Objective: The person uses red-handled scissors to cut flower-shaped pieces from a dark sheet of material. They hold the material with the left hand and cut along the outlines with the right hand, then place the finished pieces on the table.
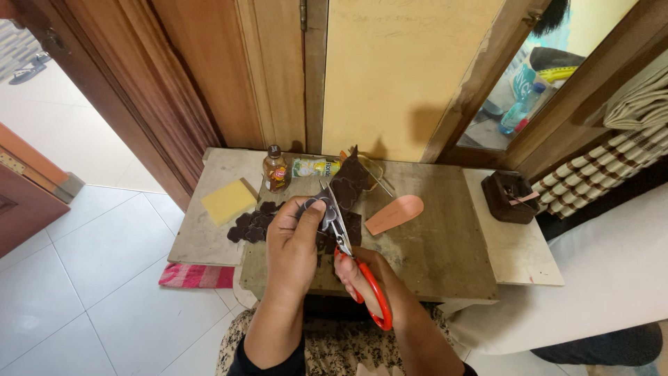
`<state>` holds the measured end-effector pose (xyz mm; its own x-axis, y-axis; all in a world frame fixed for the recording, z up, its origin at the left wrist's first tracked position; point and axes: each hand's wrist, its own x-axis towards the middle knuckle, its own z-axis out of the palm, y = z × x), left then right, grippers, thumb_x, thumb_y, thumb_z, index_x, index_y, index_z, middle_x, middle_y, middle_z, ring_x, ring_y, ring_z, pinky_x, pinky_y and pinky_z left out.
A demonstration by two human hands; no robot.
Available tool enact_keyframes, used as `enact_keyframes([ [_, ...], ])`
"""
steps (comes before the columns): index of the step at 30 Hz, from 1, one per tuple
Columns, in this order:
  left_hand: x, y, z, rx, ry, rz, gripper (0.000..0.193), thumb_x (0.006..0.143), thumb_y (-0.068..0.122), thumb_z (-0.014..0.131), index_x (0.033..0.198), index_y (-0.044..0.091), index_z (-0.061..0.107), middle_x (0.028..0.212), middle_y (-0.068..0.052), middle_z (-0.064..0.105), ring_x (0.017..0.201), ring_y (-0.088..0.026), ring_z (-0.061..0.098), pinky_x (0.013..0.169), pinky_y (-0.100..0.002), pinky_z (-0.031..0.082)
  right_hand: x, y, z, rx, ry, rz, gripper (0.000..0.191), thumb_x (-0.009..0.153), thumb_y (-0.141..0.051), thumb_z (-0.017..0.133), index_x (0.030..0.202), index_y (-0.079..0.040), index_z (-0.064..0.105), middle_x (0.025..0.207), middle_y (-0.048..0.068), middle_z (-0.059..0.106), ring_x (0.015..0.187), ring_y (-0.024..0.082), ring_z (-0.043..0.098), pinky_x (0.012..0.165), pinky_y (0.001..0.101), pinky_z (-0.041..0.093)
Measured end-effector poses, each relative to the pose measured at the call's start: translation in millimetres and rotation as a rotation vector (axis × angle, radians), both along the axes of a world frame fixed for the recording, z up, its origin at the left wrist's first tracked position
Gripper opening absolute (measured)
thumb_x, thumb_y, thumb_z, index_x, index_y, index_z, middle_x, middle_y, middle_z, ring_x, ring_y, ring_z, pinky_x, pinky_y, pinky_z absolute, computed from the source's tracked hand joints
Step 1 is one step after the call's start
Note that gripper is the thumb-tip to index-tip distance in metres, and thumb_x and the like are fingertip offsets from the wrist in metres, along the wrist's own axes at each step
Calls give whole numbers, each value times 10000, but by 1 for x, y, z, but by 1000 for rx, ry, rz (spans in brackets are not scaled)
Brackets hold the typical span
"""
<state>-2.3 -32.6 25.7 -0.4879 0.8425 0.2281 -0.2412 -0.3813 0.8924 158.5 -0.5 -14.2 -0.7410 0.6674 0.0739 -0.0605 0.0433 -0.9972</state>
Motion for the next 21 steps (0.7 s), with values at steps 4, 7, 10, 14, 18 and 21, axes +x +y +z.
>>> enact_keyframes([
  [4,1,0,1,-18,11,21,176,1010,150,613,939,8,689,847,20,677,770,-41,552,713,-215,462,-1,1,-6,-6,-36,-71,583,971,-637,545,790,-84,506,672,-21,469,561,81,437,485,253,383],
  [7,5,1,1,-12,-3,43,169,1009,150,611,955,11,691,854,24,676,772,-38,554,713,-216,463,-4,-1,-10,-25,-44,-98,579,954,-642,542,797,-85,526,663,-34,479,555,76,445,480,252,389],
  [10,7,2,1,-25,-20,58,159,1003,146,605,971,15,689,854,26,675,766,-38,559,708,-216,467,-8,-3,-12,-51,-24,-115,573,936,-638,565,814,-79,544,655,-32,476,542,78,433,465,256,370],
  [14,7,0,1,-29,70,67,153,1006,132,600,975,9,685,840,21,663,757,-41,555,697,-221,469,-7,-3,-10,-38,-22,-116,575,922,-654,572,854,-83,557,666,-38,466,547,74,428,472,257,369],
  [18,9,0,-1,-30,113,63,142,1017,119,605,970,3,673,832,17,642,760,-46,546,703,-222,470,-6,-2,-6,16,4,-118,622,942,-695,522,843,-82,548,678,-44,458,557,63,424,479,248,361],
  [21,10,1,-3,-4,44,38,136,1014,114,595,969,9,669,829,21,656,744,-51,547,684,-226,465,-6,-4,-3,6,-29,-130,622,939,-690,525,819,-80,520,670,-29,462,543,71,423,470,252,361],
])
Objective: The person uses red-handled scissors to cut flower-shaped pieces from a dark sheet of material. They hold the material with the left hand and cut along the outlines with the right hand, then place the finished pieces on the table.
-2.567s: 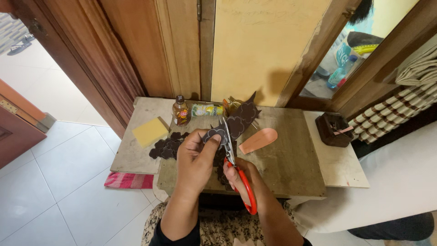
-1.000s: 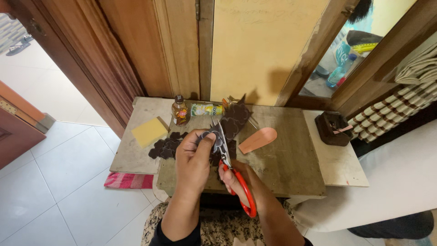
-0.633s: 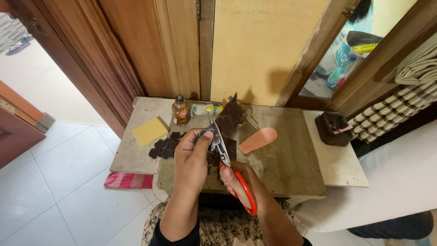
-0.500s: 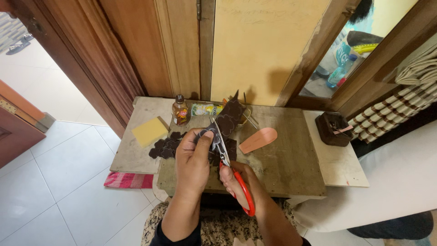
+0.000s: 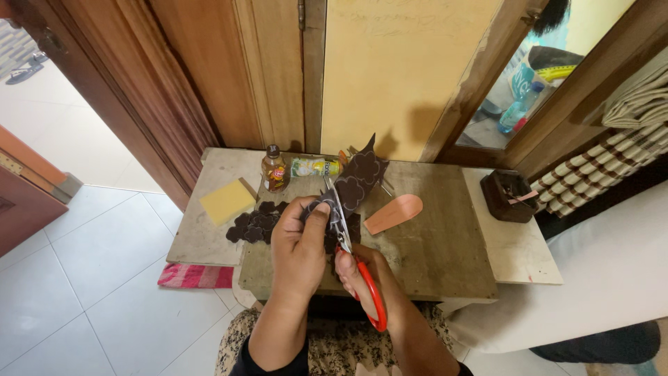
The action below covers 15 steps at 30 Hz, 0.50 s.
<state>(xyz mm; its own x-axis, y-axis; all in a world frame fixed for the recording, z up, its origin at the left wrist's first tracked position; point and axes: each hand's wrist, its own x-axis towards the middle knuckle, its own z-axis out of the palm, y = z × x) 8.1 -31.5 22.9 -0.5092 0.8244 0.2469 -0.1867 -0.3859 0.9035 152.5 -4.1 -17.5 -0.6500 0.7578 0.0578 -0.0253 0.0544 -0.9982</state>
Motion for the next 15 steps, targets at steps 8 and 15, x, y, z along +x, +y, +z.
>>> enact_keyframes([
  [8,-5,1,0,3,8,6,122,1002,97,601,950,7,665,831,27,645,759,-43,542,698,-223,460,0,0,2,17,2,24,615,910,-710,532,839,-99,537,663,-48,452,537,60,408,452,246,353],
  [15,-16,-5,5,4,180,26,123,991,90,604,943,1,676,797,36,606,733,-44,513,666,-221,440,6,5,-3,-39,-37,34,651,871,-743,576,819,-96,534,635,-57,428,528,62,391,443,257,327],
])
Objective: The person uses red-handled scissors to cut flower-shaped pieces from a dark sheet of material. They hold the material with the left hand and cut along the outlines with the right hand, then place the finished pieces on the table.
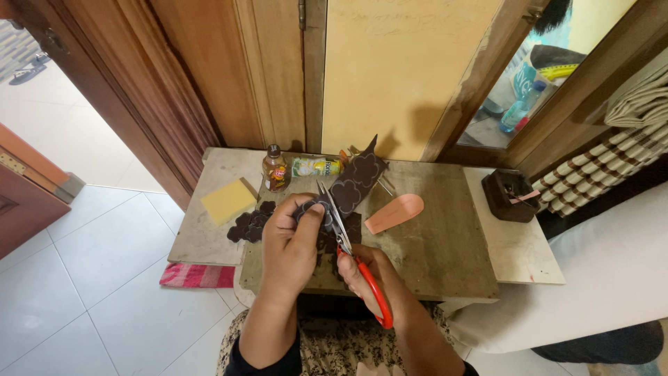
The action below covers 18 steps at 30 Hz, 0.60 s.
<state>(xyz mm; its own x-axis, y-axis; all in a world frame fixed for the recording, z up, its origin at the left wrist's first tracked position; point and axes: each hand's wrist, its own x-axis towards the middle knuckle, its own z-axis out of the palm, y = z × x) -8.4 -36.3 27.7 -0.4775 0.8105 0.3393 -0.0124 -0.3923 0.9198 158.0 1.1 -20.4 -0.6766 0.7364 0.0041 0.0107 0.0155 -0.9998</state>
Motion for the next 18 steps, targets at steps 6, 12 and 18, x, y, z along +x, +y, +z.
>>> enact_keyframes([
  [6,-8,0,-4,9,48,-11,102,982,69,599,942,6,669,785,50,578,728,-37,497,655,-220,428,3,5,-3,123,-146,-22,683,882,-764,542,785,-88,559,603,-50,438,526,68,411,452,260,355],
  [12,4,13,-9,111,-183,-172,127,1000,112,676,1028,-11,688,912,2,702,833,-64,599,775,-228,493,-2,3,-4,3,30,-72,575,896,-657,586,859,-85,546,641,-39,448,520,79,411,442,264,339],
  [18,25,15,-9,110,-234,-141,191,1020,169,611,1096,17,701,979,10,726,879,-50,626,799,-224,511,-1,-2,6,51,72,-109,546,986,-596,531,836,-71,530,693,-16,479,570,85,448,494,251,377],
])
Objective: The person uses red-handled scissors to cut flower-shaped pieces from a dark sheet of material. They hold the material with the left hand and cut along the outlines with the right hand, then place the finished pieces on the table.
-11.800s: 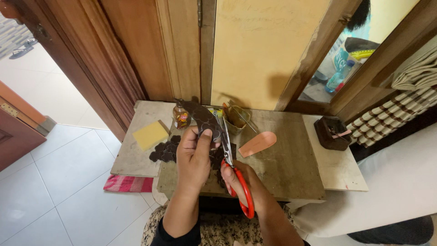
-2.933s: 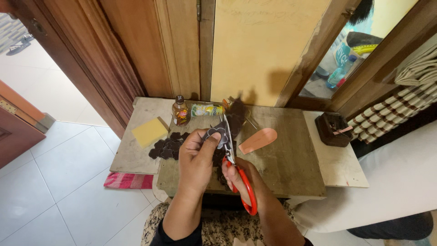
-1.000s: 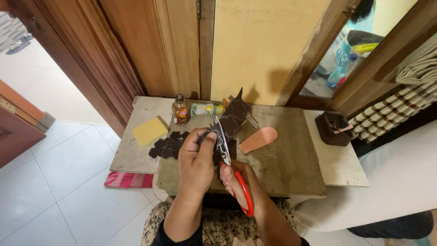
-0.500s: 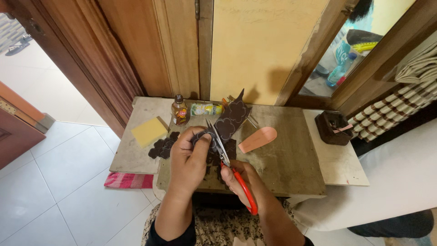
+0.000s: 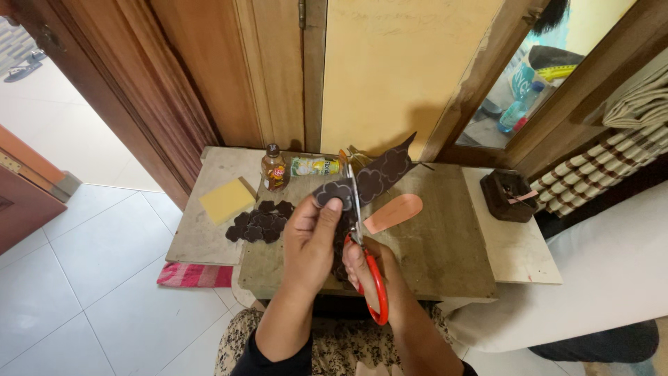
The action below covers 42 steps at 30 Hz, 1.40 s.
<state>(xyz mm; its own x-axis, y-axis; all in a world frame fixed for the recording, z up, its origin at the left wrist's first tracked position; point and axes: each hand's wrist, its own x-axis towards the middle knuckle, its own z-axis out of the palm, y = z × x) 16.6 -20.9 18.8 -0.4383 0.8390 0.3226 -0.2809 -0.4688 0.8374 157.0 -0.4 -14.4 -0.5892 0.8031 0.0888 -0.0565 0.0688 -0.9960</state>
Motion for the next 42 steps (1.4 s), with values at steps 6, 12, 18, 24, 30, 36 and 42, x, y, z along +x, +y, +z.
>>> enact_keyframes([
  [6,-13,-6,3,29,136,44,141,1039,87,579,1040,-6,686,935,9,693,853,-47,587,776,-226,489,0,-5,10,29,41,89,583,957,-644,539,934,-63,568,754,-16,495,630,97,469,552,269,414],
  [12,-18,-11,5,-19,240,83,127,1021,76,592,997,-3,687,863,21,663,786,-40,560,707,-223,474,3,-1,8,51,-85,71,620,936,-673,534,902,-55,579,691,-19,499,586,98,487,519,273,427],
  [18,-18,-12,6,-16,230,58,125,1023,74,587,990,0,682,855,32,655,780,-36,552,701,-217,467,7,2,1,64,-118,33,594,910,-663,570,907,-70,600,641,-25,486,543,92,440,482,278,379],
  [24,-25,-12,1,-34,179,20,138,1021,70,575,1001,5,695,860,34,663,777,-32,561,697,-213,463,9,6,-5,146,-159,8,632,952,-688,590,858,-63,602,677,-63,476,618,55,438,538,250,388],
  [30,-23,-7,-3,-34,16,22,136,1031,77,597,965,1,689,867,10,679,762,-54,565,689,-227,465,4,2,-9,-46,-148,1,658,844,-716,627,862,-60,573,639,-64,419,536,65,385,443,264,317],
  [36,-7,-7,-1,-8,99,31,154,1047,151,586,1016,30,675,921,29,657,838,-46,567,747,-224,472,-5,-5,-7,-64,6,-20,653,853,-713,623,898,-62,592,624,-50,456,511,73,414,441,261,345],
  [42,-16,-10,0,13,293,68,149,1041,130,578,1004,15,665,883,24,602,823,-61,527,744,-237,457,0,-4,-2,54,-59,23,618,909,-694,599,915,-75,589,694,-58,505,591,65,482,511,244,408],
])
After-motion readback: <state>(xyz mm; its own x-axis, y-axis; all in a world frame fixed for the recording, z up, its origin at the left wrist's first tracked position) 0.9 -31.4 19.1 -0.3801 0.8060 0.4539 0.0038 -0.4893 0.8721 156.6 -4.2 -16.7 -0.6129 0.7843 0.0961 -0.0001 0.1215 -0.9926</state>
